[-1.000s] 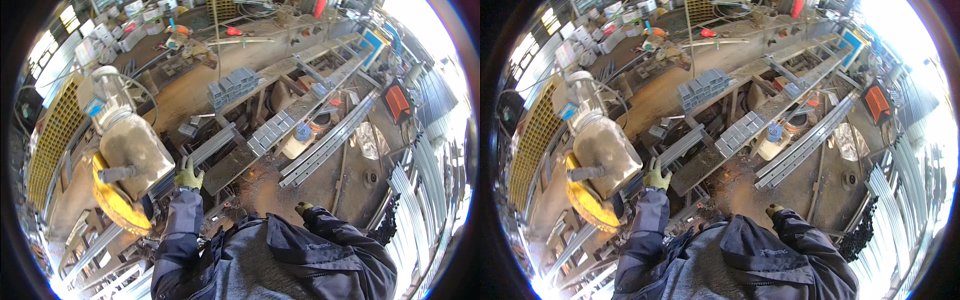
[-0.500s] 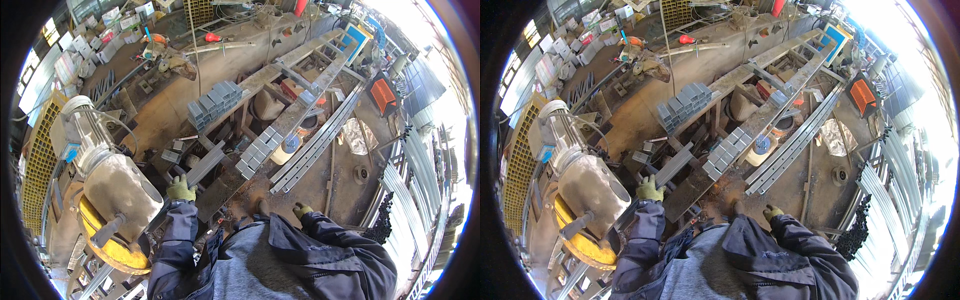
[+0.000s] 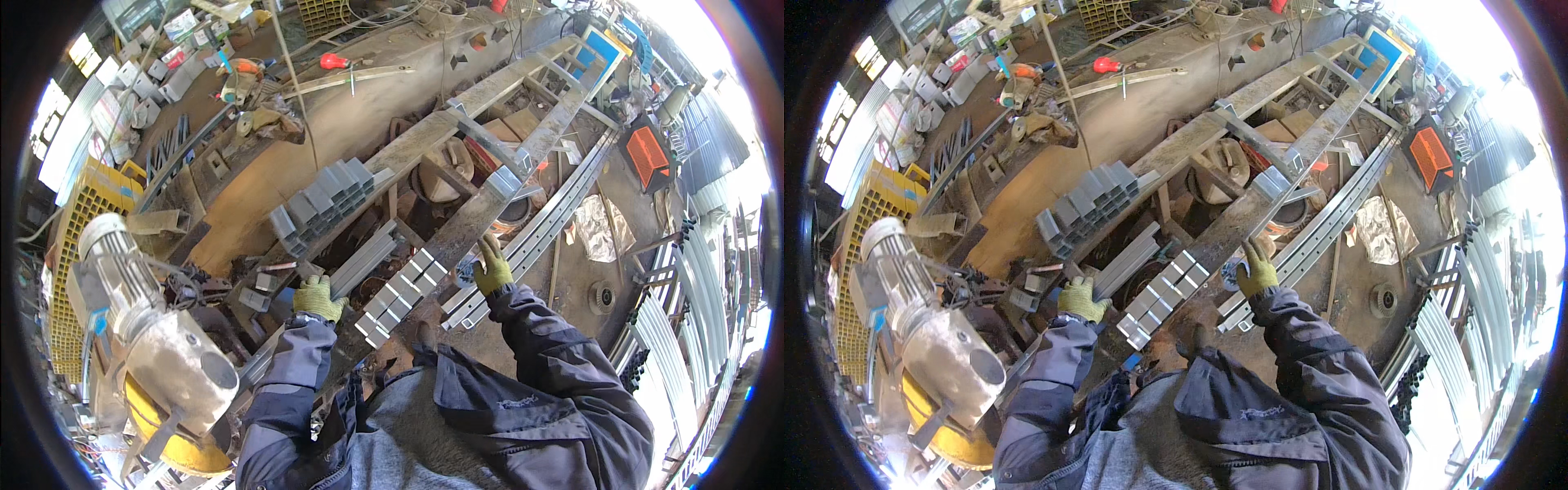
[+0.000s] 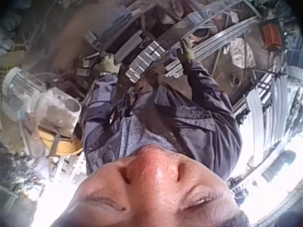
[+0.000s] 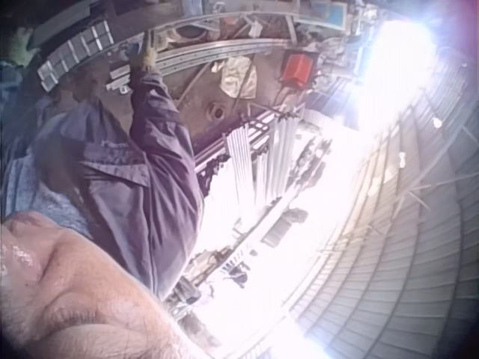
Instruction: The person repeatedly picks up long metal profiles, places them on a chop saw, and cuts them to length. After each cut, the person stacks the cut pieces on a nearby workbench. The process is repeated multiple times throughout the clip.
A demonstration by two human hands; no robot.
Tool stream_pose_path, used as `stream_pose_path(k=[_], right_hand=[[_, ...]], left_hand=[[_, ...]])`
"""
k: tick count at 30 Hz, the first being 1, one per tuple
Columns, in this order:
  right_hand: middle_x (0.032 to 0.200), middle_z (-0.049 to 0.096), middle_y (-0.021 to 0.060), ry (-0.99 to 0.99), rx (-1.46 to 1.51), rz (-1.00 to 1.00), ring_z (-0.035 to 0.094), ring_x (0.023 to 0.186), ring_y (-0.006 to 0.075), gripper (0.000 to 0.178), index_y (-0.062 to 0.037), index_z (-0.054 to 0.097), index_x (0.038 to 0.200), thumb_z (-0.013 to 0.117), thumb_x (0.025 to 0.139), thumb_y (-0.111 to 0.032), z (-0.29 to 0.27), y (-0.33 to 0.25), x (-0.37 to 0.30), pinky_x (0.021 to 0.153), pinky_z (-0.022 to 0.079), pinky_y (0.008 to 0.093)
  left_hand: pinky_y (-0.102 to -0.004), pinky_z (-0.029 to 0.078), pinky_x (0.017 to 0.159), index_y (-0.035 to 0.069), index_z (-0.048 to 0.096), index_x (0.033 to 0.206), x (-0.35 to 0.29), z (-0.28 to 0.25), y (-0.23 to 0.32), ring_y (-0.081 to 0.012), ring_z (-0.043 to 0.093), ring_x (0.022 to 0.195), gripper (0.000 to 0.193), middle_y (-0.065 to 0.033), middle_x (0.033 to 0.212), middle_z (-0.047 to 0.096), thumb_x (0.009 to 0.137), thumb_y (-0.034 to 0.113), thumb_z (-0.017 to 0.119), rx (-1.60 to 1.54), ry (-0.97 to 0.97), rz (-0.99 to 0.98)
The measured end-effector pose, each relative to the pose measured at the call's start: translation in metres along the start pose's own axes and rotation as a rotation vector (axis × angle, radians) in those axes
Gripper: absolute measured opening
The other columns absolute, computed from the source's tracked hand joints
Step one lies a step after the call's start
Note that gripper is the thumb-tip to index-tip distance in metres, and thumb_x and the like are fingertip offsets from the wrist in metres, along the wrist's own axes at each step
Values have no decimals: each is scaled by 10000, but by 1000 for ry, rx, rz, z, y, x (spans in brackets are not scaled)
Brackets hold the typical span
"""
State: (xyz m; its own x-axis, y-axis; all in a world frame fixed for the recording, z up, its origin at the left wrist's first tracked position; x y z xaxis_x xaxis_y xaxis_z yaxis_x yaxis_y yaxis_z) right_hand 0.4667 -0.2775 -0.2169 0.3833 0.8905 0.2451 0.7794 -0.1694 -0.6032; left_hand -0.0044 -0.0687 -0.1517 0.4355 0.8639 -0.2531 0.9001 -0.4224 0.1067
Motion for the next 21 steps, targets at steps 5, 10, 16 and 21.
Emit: stream_pose_path(k=[5,10,16,21], right_hand=[[1823,501,267,-105,-234,-114,478,1658,548,813,-34,557,1718,791,950,-162,-7,20,45,1354,450,629],[1879,421,257,-178,-189,4,426,1698,518,968,-60,492,1783,841,890,-194,2,23,39,1387,414,620],[1901,368,271,-182,-181,1,406,1709,548,1053,-73,415,1826,860,878,-177,6,25,34,1345,470,614],[1905,353,284,-234,-103,57,422,1685,553,1070,-56,433,1821,849,847,-201,8,29,34,1393,400,635]], left_hand=[[-560,580,1198,58,728,1544,61,-15,68,-460,673,1432,905,-195,1500,701,872,612,973,27,-8,67],[-610,562,1200,73,744,1447,129,-30,142,-447,697,1402,841,-207,1456,711,861,635,965,-38,-47,85],[-602,612,1144,64,729,1462,200,-41,216,-460,708,1396,879,-221,1482,704,853,650,970,-30,-70,154],[-601,615,1129,93,657,1578,226,-32,241,-488,713,1374,924,-240,1543,681,880,612,968,-50,-60,205]])
Point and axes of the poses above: each hand's wrist, its own x-axis towards the middle knuckle, its own z-axis out of the palm, y = z × x, the point moved 2 cm from there along x, towards the middle knuckle
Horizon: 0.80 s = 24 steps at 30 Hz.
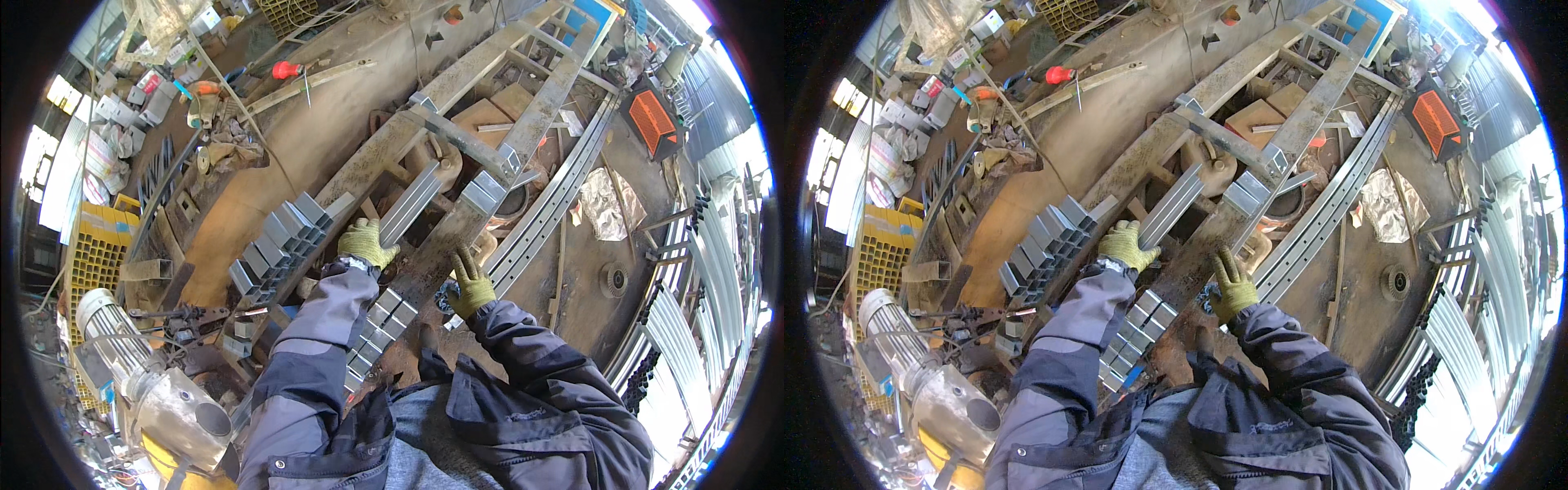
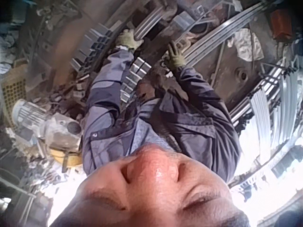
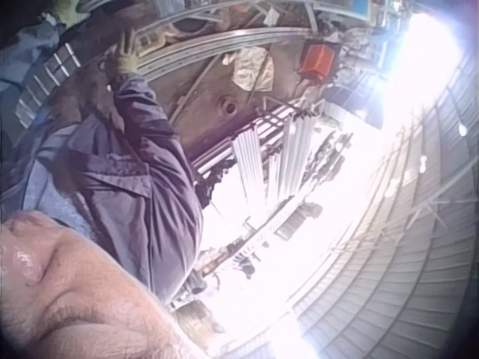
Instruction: The person repeatedly picks up long metal profiles, places them on a chop saw, and cuts them to length. After each cut, the person stacks the cut pieces on a nearby workbench. The process is repeated multiple times throughout the clip.
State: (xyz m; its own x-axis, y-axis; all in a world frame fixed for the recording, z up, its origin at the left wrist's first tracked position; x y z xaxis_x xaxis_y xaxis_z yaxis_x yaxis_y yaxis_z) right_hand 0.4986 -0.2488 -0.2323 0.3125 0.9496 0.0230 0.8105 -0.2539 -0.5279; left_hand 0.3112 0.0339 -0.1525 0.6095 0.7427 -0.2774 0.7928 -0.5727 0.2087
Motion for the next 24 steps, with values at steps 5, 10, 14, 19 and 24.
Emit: stream_pose_path(k=[5,10,14,19,24], right_hand=[[1899,356,298,43,51,-46,424,1688,563,1042,-35,428,1817,829,866,-168,0,-1,-1,1384,416,629],[1876,366,338,65,40,-72,435,1689,553,1023,-1,448,1793,832,859,-157,-3,-1,3,1388,420,622],[1869,382,330,51,57,-44,431,1694,550,1037,0,454,1786,854,845,-174,-4,-3,4,1386,424,622],[1884,366,316,68,35,-73,427,1698,546,1059,-13,440,1795,868,845,-202,-5,-3,5,1378,433,626],[1892,349,317,77,-2,-77,413,1707,548,1096,-21,405,1817,873,845,-214,-2,-2,5,1385,420,627]], left_hand=[[-669,582,1214,158,188,1911,-76,13,-70,-603,650,1465,1292,-378,1762,512,922,548,921,-92,-109,84],[-611,504,1291,122,153,1919,-139,41,-134,-619,610,1502,1259,-403,1708,550,992,619,843,-118,-60,108],[-626,565,1216,150,155,1923,-123,56,-132,-625,571,1547,1259,-429,1763,473,990,654,834,-41,-117,36],[-653,476,1301,156,163,1925,-94,42,-102,-611,530,1590,1240,-423,1768,482,1000,656,821,45,-188,9],[-729,389,1322,109,261,1898,-67,24,-69,-532,547,1612,1188,-300,1808,512,1008,706,775,-68,-171,-19]])
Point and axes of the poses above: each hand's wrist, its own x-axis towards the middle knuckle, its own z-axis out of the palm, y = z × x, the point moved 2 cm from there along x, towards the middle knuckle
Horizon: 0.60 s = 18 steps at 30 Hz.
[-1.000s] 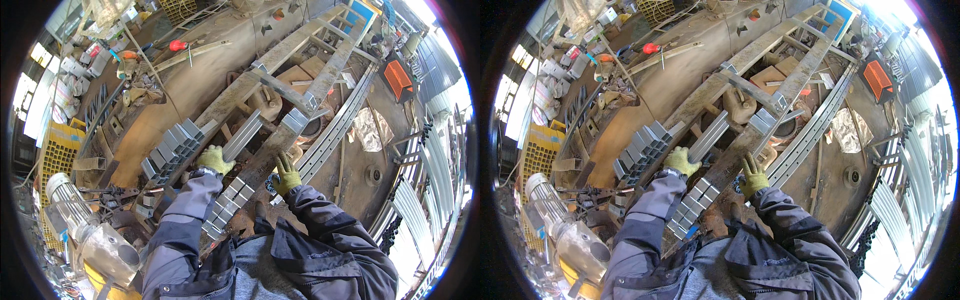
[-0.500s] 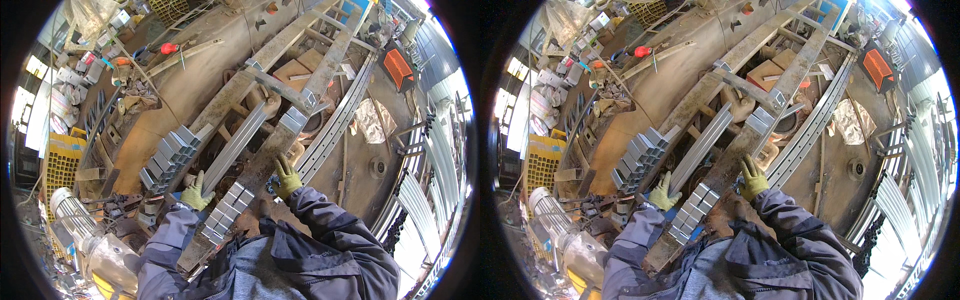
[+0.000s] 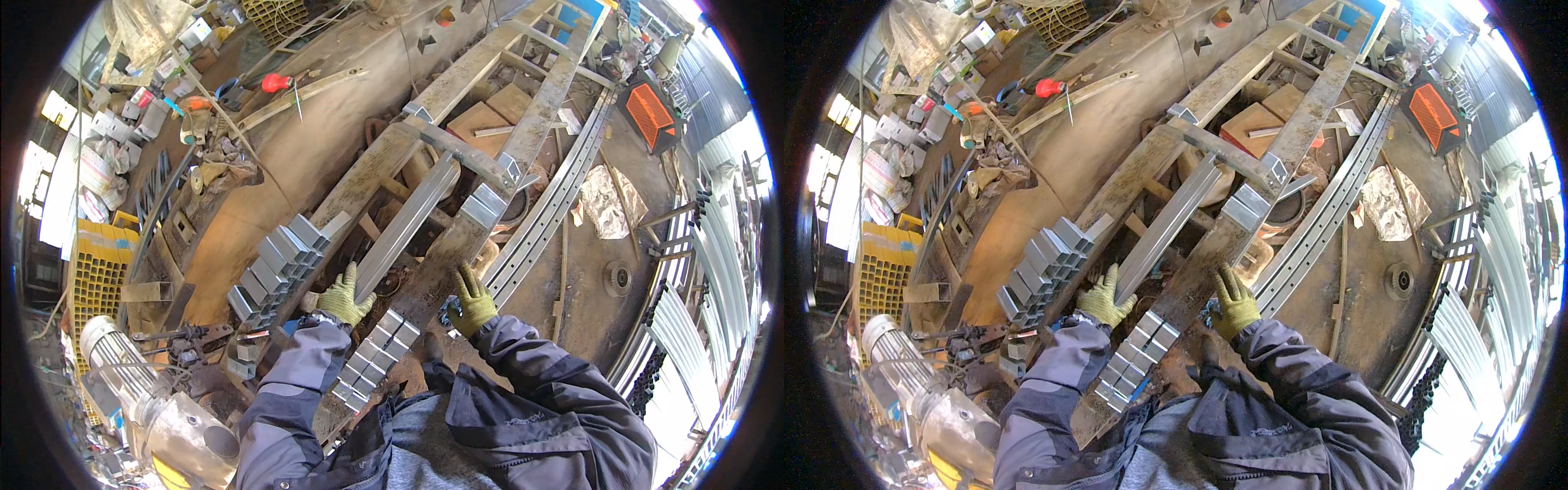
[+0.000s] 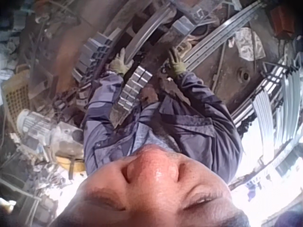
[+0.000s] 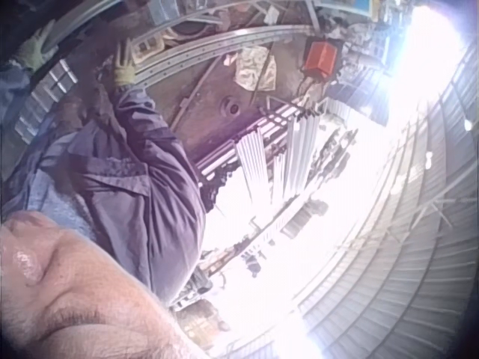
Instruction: The person repeatedly picks up long metal profiles, places them on a chop saw, and cuts them to length. After each cut, the person stacks the cut pieces on a nearby workbench. The process is repeated multiple times throughout the clip.
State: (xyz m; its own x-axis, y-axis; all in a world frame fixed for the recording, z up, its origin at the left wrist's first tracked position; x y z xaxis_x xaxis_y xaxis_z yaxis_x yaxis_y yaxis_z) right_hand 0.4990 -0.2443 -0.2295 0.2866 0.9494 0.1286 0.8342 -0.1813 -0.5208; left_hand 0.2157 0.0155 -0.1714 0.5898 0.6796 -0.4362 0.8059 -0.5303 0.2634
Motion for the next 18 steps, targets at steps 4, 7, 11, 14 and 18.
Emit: stream_pose_path(k=[4,7,11,14,18], right_hand=[[1890,352,320,-32,5,4,412,1709,546,1105,-20,395,1823,873,847,-219,1,3,-3,1391,408,624],[1890,352,321,-4,14,-8,415,1708,544,1107,-18,399,1823,872,840,-209,3,3,-2,1391,409,622],[1885,360,322,-6,23,-8,422,1703,546,1096,-14,424,1811,862,820,-180,4,5,-1,1384,418,624],[1871,386,322,10,20,-14,439,1692,547,1074,-14,449,1797,849,810,-157,3,6,-3,1371,436,633],[1867,393,320,45,42,-23,447,1687,544,1079,-18,446,1798,852,808,-163,6,5,-2,1364,445,636]], left_hand=[[-612,477,1294,95,290,1885,4,-7,4,-500,625,1555,1228,-291,1758,588,975,708,842,12,-38,-24],[-471,546,1272,43,350,1851,27,-10,-6,-430,703,1498,1277,-279,1709,648,910,651,962,-274,-132,4],[-452,545,1275,-90,552,1714,77,-10,-25,-329,703,1493,1259,-247,1643,718,771,497,1146,-664,-293,8],[-456,524,1296,-89,605,1677,95,-5,-32,-358,674,1539,1226,-270,1640,715,761,524,1143,-608,-353,-3],[-462,483,1338,-94,558,1712,101,-7,-25,-412,625,1597,1310,-316,1692,656,748,583,1131,-493,-305,-31]])
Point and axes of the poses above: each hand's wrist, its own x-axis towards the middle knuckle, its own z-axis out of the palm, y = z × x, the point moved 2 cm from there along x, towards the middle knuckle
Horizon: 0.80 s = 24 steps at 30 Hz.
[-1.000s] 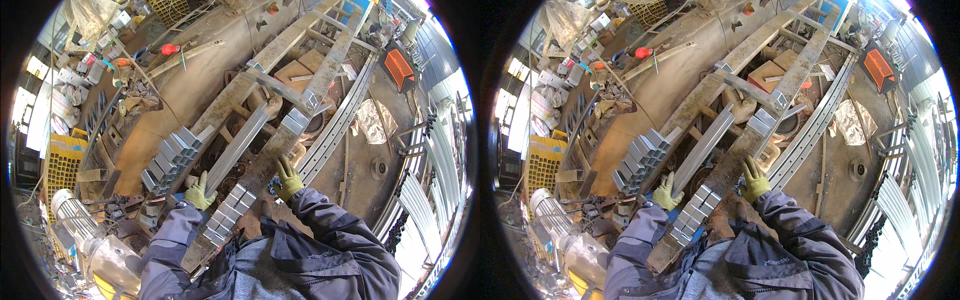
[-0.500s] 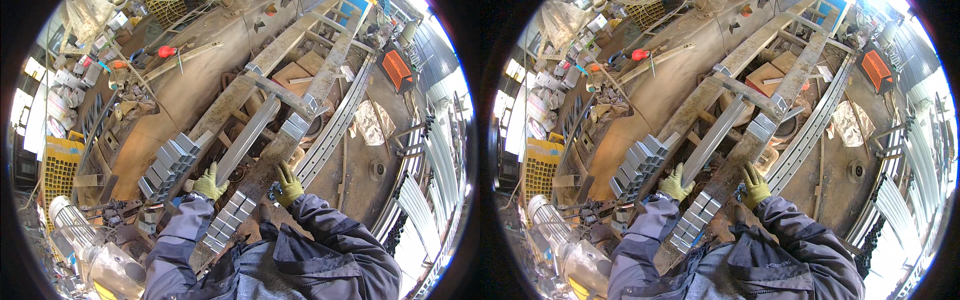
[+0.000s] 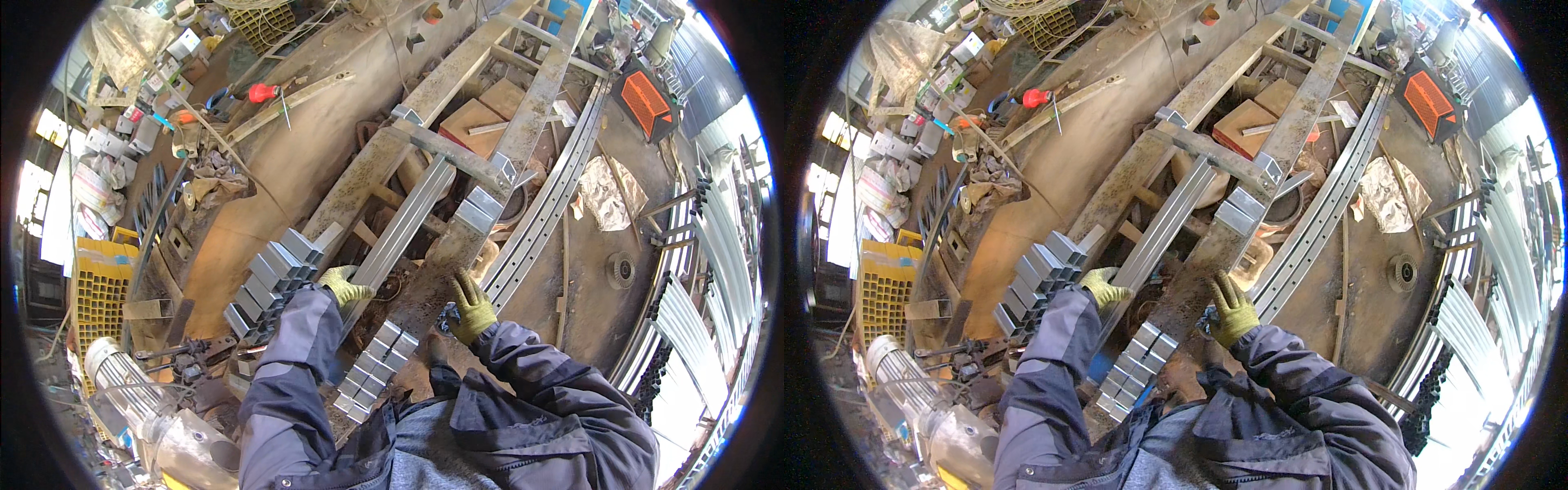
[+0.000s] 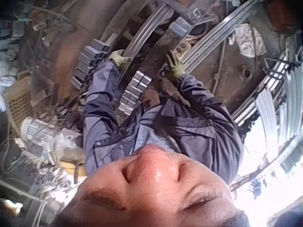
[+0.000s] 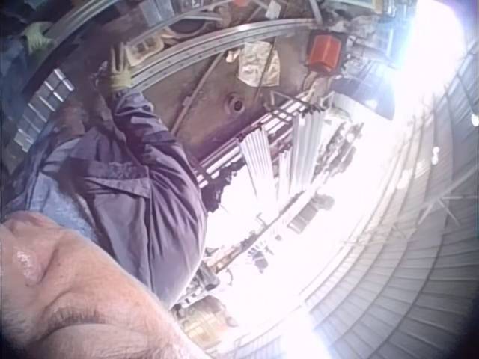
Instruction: The person repeatedly picks up long metal profiles, places them on a chop saw, and cuts them to length. After each cut, the person stacks the cut pieces on a nearby workbench. The process is repeated multiple times throughout the clip.
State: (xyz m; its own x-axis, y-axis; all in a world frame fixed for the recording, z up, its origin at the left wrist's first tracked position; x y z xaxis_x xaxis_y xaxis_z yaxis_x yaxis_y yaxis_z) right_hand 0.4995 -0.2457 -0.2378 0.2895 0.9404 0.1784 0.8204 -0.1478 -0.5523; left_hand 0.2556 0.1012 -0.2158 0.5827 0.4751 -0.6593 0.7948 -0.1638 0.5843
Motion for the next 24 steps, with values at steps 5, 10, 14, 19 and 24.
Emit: stream_pose_path(k=[5,10,14,19,24], right_hand=[[1863,403,310,20,14,-23,450,1684,544,1092,-25,450,1797,857,796,-180,2,4,2,1364,444,632],[1876,381,303,-5,7,5,425,1700,538,1131,-37,433,1809,872,777,-189,4,4,0,1368,434,635],[1884,366,302,-19,25,15,405,1712,538,1158,-43,417,1820,887,772,-194,4,5,-1,1377,415,643],[1906,333,297,-50,-13,22,375,1732,536,1176,-49,390,1838,892,786,-201,6,7,-2,1397,383,644],[1906,326,301,-65,-17,34,365,1738,532,1168,-50,385,1841,891,800,-208,6,8,-3,1402,374,645]], left_hand=[[-470,475,1350,-104,539,1720,3,-6,26,-414,614,1609,1345,-317,1695,653,746,619,1120,-38,-40,-3],[-438,524,1283,-102,600,1673,6,-7,33,-368,706,1496,1258,-285,1605,734,756,576,1131,-113,-88,11],[-427,554,1240,-61,648,1650,21,-4,34,-343,749,1425,1173,-253,1549,777,761,533,1130,-58,-56,63],[-430,559,1235,-48,672,1636,30,-7,34,-350,746,1436,1115,-259,1547,779,785,523,1112,-27,-84,38],[-435,524,1278,-79,619,1674,19,-7,26,-366,700,1500,1136,-276,1624,725,850,553,1081,-120,-51,57]])
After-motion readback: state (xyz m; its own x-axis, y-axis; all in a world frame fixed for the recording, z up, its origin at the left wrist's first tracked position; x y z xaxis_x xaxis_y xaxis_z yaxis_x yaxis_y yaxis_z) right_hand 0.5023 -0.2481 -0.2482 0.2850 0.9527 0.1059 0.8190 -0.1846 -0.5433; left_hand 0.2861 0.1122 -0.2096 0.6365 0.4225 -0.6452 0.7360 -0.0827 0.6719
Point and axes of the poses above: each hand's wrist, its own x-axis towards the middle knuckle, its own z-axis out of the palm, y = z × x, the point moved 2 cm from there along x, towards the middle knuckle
